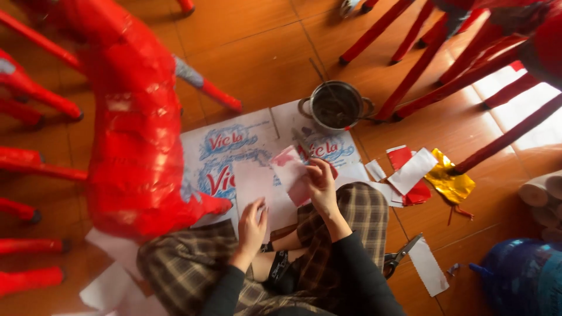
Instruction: Pasting red paper strips onto a horse-shaped frame to decorate it.
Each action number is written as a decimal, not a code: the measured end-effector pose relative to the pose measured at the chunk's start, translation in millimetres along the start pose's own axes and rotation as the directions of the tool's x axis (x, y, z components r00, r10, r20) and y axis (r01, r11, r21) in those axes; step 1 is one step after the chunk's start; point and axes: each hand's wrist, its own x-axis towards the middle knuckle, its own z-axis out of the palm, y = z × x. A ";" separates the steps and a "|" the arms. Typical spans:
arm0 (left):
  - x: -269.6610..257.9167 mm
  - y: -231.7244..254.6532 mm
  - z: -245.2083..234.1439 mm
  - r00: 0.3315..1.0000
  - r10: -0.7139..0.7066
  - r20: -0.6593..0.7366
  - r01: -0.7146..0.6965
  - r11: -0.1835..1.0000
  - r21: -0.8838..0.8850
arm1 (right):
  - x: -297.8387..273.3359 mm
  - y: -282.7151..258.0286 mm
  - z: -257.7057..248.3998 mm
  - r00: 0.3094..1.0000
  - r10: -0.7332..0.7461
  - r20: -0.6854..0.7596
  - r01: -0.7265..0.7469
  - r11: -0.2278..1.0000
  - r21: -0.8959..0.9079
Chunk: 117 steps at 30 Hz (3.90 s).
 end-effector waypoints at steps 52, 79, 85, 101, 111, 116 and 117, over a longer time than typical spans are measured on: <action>68.8 -39.5 -20.3 0.843 -0.398 0.362 0.483 0.265 -0.834 | -51.4 -46.0 14.7 0.925 0.026 0.379 0.165 0.871 -0.464; 104.6 141.0 -124.8 0.853 -0.337 0.399 0.350 -0.198 -0.915 | 40.6 -81.0 -2.4 0.724 -0.571 0.386 0.605 0.256 -0.754; 100.5 114.4 -100.7 0.831 -0.272 0.486 0.440 -0.213 -0.872 | 4.3 -132.6 57.6 0.421 -0.728 0.541 0.871 0.157 -0.466; 94.4 133.2 -235.8 0.964 0.005 0.267 0.095 0.928 -0.361 | 40.5 -342.0 137.3 0.327 -0.330 0.886 0.890 0.423 -0.171; 181.1 113.3 -352.2 0.968 -0.185 -0.171 0.025 0.746 -0.666 | 94.6 -314.5 224.2 0.877 -0.145 0.458 0.192 0.980 -0.058; 252.0 76.4 -349.5 0.962 -0.160 -0.223 -0.052 0.691 -0.721 | 139.4 -271.9 274.0 0.881 -0.238 0.408 0.245 0.969 0.035; 264.2 65.2 -347.5 0.956 -0.137 -0.258 -0.099 0.678 -0.728 | 152.4 -256.2 280.4 0.875 -0.287 0.391 0.290 0.956 0.052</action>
